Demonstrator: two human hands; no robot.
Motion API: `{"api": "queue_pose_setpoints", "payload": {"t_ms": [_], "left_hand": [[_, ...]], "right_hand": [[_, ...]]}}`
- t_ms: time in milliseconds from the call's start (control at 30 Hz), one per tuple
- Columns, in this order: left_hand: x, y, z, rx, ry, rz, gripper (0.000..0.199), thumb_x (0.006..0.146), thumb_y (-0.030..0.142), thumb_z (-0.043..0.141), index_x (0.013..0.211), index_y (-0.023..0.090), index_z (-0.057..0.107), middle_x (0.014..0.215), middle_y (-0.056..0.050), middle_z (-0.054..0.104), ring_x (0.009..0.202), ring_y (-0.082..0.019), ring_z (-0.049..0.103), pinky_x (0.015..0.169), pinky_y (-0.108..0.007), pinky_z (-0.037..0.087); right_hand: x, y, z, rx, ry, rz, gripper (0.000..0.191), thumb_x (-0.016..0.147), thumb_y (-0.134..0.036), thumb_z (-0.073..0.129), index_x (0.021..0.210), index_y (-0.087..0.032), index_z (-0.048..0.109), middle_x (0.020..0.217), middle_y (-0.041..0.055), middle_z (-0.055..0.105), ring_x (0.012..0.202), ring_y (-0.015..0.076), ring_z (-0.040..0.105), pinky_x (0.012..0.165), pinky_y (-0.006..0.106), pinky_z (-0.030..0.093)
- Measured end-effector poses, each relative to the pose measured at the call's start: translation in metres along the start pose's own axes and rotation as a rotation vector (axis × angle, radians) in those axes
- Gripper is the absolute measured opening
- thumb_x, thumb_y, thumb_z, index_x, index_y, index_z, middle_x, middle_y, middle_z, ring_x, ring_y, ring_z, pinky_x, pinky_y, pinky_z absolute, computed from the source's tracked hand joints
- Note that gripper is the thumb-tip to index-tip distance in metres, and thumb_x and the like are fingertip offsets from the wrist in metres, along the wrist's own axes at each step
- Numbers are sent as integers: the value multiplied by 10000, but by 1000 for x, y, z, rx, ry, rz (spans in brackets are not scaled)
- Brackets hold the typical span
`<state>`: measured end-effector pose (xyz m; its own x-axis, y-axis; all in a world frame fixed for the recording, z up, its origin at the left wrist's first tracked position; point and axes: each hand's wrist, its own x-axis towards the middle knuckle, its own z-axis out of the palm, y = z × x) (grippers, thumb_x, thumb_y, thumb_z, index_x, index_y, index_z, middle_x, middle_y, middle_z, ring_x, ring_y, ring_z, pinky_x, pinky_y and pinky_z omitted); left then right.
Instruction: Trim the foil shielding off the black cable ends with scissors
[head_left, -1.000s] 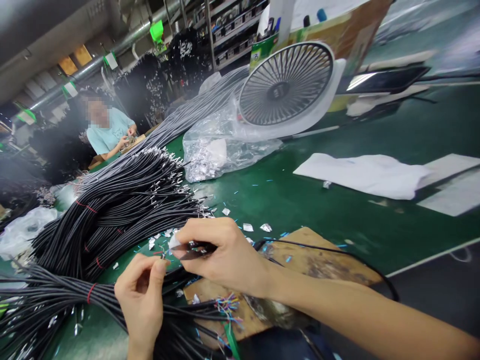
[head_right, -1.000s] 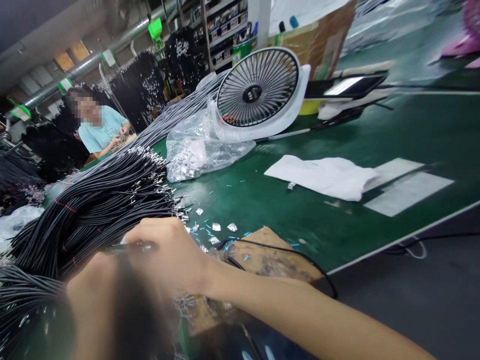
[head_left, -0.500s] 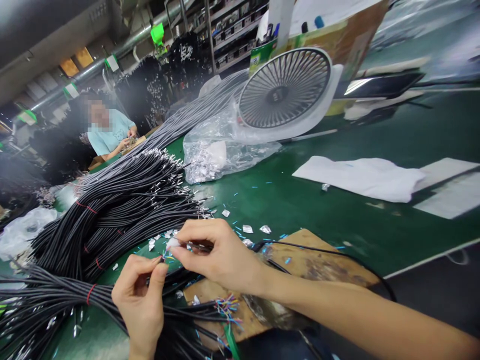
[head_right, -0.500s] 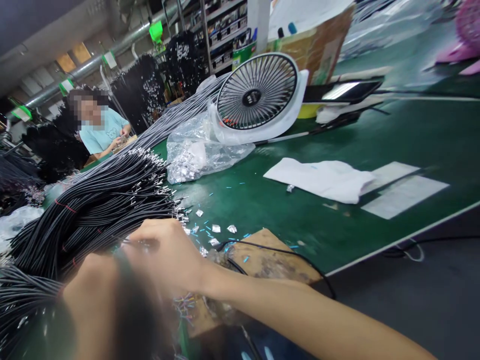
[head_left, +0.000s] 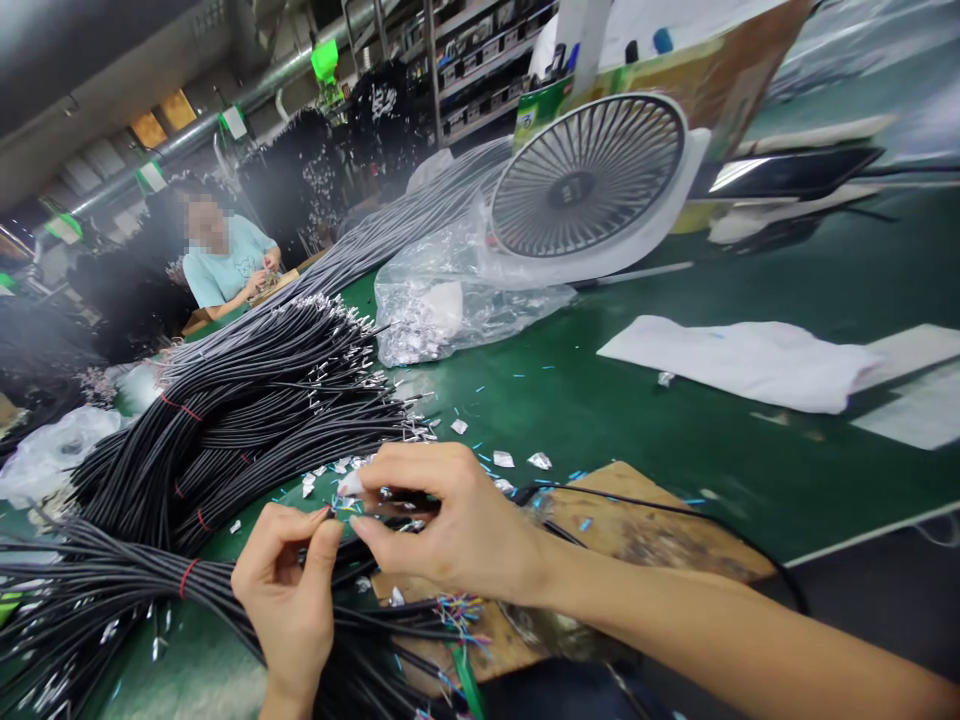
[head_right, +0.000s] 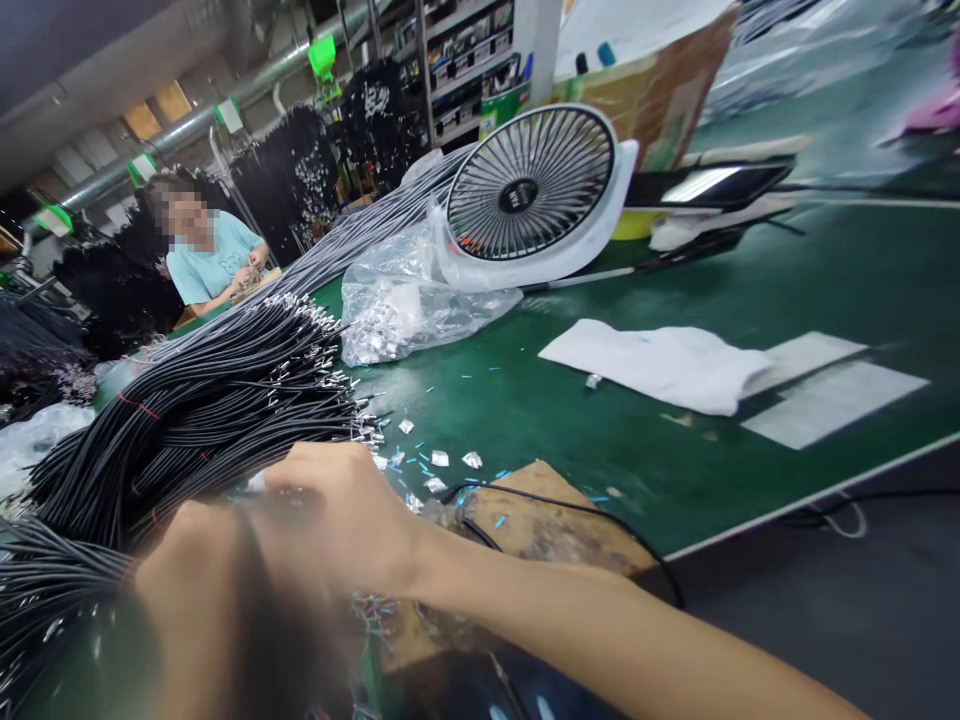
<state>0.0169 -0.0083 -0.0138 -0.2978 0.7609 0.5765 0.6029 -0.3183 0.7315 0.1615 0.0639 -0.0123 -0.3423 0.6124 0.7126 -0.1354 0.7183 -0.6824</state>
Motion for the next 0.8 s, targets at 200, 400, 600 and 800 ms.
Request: {"api": "queue_pose_setpoints", "payload": {"t_ms": [200,400,600,800], "left_hand": [[0,0,0,7,-8,-12,181,787,323,624,664,191,640,595,-10,564,566,-130,516,533,-262,430],[-1,-2,1,14,-10,-26,195,790,344,617,672,192,650,597,-15,568,566,-134,520,525,-264,431],[-2,-1,2,4,-13,-23,178,785,335,622,676,197,653,595,-10,572,564,-135,525,519,-263,429],[-2,-2,3,12,-10,-27,194,779,339,628,647,197,635,582,-6,556,554,-132,513,524,-266,427]], "right_hand": [[0,0,0,-1,-42,-43,106,736,-96,546,683,-127,632,566,-4,534,512,97,448,480,209,346],[-1,0,0,-14,-30,-33,96,696,-93,545,722,-132,630,605,7,581,533,106,482,495,207,380],[-1,1,1,-9,-26,-18,125,658,-64,542,712,-127,635,609,6,584,548,108,494,507,207,382],[-2,-1,-1,-33,-7,13,120,665,-64,559,717,-141,635,600,-6,581,535,105,502,494,202,376]]}}
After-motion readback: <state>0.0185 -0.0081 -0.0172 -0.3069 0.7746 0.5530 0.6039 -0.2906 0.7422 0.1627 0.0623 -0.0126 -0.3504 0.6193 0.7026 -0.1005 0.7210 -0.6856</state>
